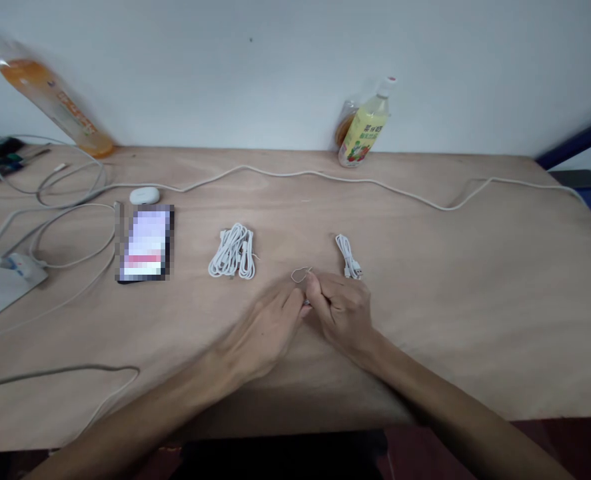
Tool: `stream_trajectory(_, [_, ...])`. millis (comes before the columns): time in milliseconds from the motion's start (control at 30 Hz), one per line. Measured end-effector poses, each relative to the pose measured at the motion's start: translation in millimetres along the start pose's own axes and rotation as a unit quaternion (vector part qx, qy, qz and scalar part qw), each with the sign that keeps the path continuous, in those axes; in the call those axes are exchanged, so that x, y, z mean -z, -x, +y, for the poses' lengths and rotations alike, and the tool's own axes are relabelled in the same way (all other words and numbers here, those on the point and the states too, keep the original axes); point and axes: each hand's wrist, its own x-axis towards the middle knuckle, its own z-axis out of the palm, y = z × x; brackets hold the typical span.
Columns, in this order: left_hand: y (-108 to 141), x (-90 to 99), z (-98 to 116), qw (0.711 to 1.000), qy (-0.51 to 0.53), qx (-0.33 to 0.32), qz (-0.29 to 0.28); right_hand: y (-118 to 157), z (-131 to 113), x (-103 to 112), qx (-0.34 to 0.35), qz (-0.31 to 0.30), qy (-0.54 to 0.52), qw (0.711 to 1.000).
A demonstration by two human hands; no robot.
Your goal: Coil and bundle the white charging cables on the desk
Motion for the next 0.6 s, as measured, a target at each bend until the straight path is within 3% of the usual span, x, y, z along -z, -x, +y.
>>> stream_trajectory(167, [-4, 6.0, 5, 0.997, 0.071, -0.022, -0.003, 0, 1, 0, 0.0, -0.01, -0.013, 1.0])
stream_trajectory(333, [-4, 10.1, 8, 0.995, 0.097, -0.004, 0.032, 0, 5, 0, 0.022, -0.002, 0.001, 1.0])
stream_trajectory(600, [-7, 20.0, 15, 0.953, 0.291, 0.07, -0.037, -1, 12, 1, 0.065, -0.004, -0.013, 0.998])
